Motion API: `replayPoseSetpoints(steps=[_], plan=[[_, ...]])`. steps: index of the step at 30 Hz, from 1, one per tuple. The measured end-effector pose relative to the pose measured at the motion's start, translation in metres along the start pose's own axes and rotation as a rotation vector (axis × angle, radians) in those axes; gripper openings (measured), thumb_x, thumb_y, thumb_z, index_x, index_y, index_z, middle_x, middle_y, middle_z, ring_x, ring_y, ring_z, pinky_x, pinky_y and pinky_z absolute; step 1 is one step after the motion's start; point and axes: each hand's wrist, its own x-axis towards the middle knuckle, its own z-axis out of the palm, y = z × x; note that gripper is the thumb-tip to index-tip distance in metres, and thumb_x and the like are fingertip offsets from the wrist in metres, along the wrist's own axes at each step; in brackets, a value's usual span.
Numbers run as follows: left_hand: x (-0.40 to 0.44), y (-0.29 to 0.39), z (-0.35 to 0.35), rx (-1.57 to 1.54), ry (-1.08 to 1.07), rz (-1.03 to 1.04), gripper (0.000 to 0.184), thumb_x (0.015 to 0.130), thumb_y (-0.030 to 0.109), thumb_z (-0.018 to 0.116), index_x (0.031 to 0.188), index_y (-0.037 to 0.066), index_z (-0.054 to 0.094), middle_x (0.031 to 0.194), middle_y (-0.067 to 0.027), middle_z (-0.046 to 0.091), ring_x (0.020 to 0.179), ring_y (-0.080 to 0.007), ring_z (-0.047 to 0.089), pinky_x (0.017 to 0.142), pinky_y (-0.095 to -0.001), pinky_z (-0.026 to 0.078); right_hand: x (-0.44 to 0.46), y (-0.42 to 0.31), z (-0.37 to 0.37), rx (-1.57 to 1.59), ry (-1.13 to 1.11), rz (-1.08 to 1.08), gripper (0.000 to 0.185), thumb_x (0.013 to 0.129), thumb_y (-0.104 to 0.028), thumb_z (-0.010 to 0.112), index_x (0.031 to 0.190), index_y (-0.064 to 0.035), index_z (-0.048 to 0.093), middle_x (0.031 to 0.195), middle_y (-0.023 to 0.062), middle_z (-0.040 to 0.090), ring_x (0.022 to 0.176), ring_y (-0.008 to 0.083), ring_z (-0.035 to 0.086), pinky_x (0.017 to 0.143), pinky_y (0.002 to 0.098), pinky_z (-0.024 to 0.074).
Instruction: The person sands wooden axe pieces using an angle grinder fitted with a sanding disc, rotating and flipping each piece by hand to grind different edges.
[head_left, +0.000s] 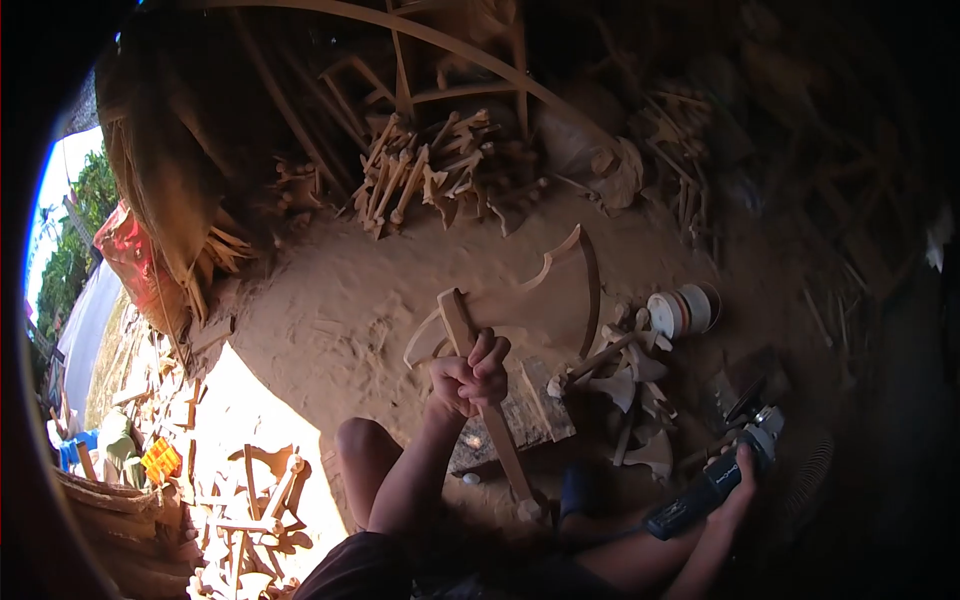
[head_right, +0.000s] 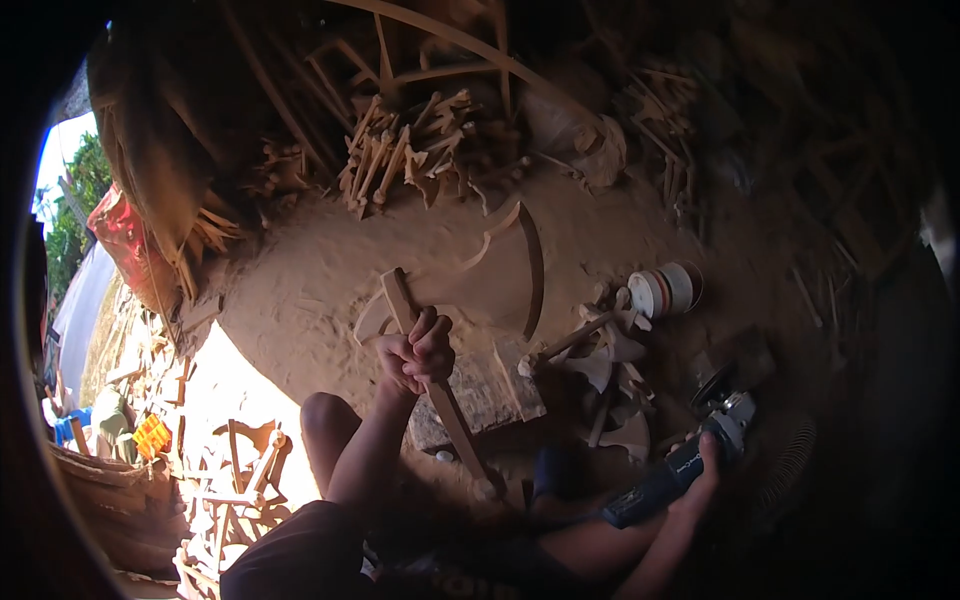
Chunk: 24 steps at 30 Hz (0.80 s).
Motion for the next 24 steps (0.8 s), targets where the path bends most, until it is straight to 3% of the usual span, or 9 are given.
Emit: replayPoseSetpoints(steps=[3,6,8,10,13,18,20,22,24], plan=[[0.003,0.001,0.001,0.133,0.191,0.006,0.017,0.077,-0.006,0.053,0.088,0.006,0.049,0.082,-0.0035,0.048,0.051,-0.0101,0.045,0.046,-0.0264,0.037,-0.009,-0.008,0.005,-0.014,-0.016,-0.004,0.040,0.089,-0.033,0.075,0.117,-0.0073,0.063,0.098,0.0070,0.064,0.077,0.0211,0.064,0.067,0.0354,0.0545],[0.022,-0.015,0.007,1.032,0.854,-0.068,0.013,0.086,0.002,0.058,0.098,0.006,0.056,0.082,-0.0017,0.052,0.058,-0.0108,0.051,0.054,-0.0260,0.043,-0.005,-0.003,0.003,-0.023,0.067,-0.062,0.034,0.092,-0.027,0.072,0.117,-0.0063,0.063,0.090,0.0076,0.066,0.069,0.0208,0.065,0.062,0.0335,0.0549],[0.023,-0.019,-0.008,1.474,0.719,-0.320,0.025,0.091,0.016,0.070,0.108,0.003,0.058,0.089,-0.0054,0.057,0.075,-0.0144,0.059,0.068,-0.0340,0.052,-0.006,-0.004,0.001,-0.029,0.062,-0.076,0.035,0.090,-0.025,0.074,0.118,-0.0066,0.063,0.090,0.0085,0.066,0.068,0.0216,0.065,0.061,0.0343,0.0549],[0.009,-0.028,-0.047,2.102,0.503,-0.547,0.038,0.088,0.014,0.073,0.119,0.001,0.056,0.098,-0.0109,0.059,0.092,-0.0259,0.063,0.081,-0.0372,0.052,0.002,0.002,-0.007,-0.039,0.008,-0.216,0.038,0.089,-0.023,0.076,0.120,-0.0070,0.061,0.090,0.0087,0.065,0.068,0.0214,0.065,0.060,0.0340,0.0551],[0.001,-0.042,-0.105,2.279,-0.116,-0.369,0.053,0.082,0.011,0.076,0.129,0.001,0.052,0.109,-0.0170,0.060,0.110,-0.0370,0.059,0.094,-0.0418,0.049,-0.002,0.004,-0.006,0.021,0.050,-0.271,0.039,0.089,-0.019,0.075,0.122,-0.0072,0.059,0.089,0.0085,0.064,0.069,0.0211,0.065,0.062,0.0335,0.0558],[0.082,-0.104,-0.129,2.065,-0.140,-0.763,0.046,0.083,0.005,0.068,0.128,0.004,0.057,0.123,-0.0205,0.061,0.117,-0.0395,0.058,0.099,-0.0471,0.049,-0.016,-0.011,0.004,0.099,0.103,-0.277,0.060,0.083,-0.005,0.077,0.134,-0.0045,0.046,0.099,0.0140,0.064,0.077,0.0231,0.068,0.064,0.0372,0.0600],[0.112,-0.115,-0.147,2.567,-0.376,-0.085,0.034,0.087,0.007,0.062,0.121,0.006,0.064,0.120,-0.0180,0.066,0.110,-0.0385,0.063,0.094,-0.0469,0.052,-0.021,-0.013,0.008,0.113,0.100,-0.264,0.060,0.083,-0.006,0.077,0.134,-0.0045,0.046,0.100,0.0144,0.065,0.078,0.0235,0.068,0.064,0.0374,0.0601],[0.143,-0.095,-0.129,2.577,-0.273,-0.056,0.029,0.088,0.010,0.061,0.116,0.007,0.067,0.113,-0.0157,0.070,0.104,-0.0369,0.066,0.090,-0.0464,0.054,-0.017,-0.011,0.006,0.118,0.089,-0.248,0.059,0.084,-0.007,0.077,0.134,-0.0045,0.046,0.100,0.0152,0.065,0.078,0.0241,0.068,0.065,0.0376,0.0601],[0.143,-0.064,-0.111,2.612,0.042,-0.292,0.023,0.089,0.010,0.062,0.111,0.008,0.069,0.110,-0.0160,0.071,0.103,-0.0370,0.067,0.088,-0.0464,0.055,-0.011,-0.003,0.008,0.062,0.142,-0.367,0.056,0.086,-0.011,0.075,0.133,-0.0058,0.046,0.095,0.0150,0.065,0.073,0.0246,0.067,0.061,0.0371,0.0596]])
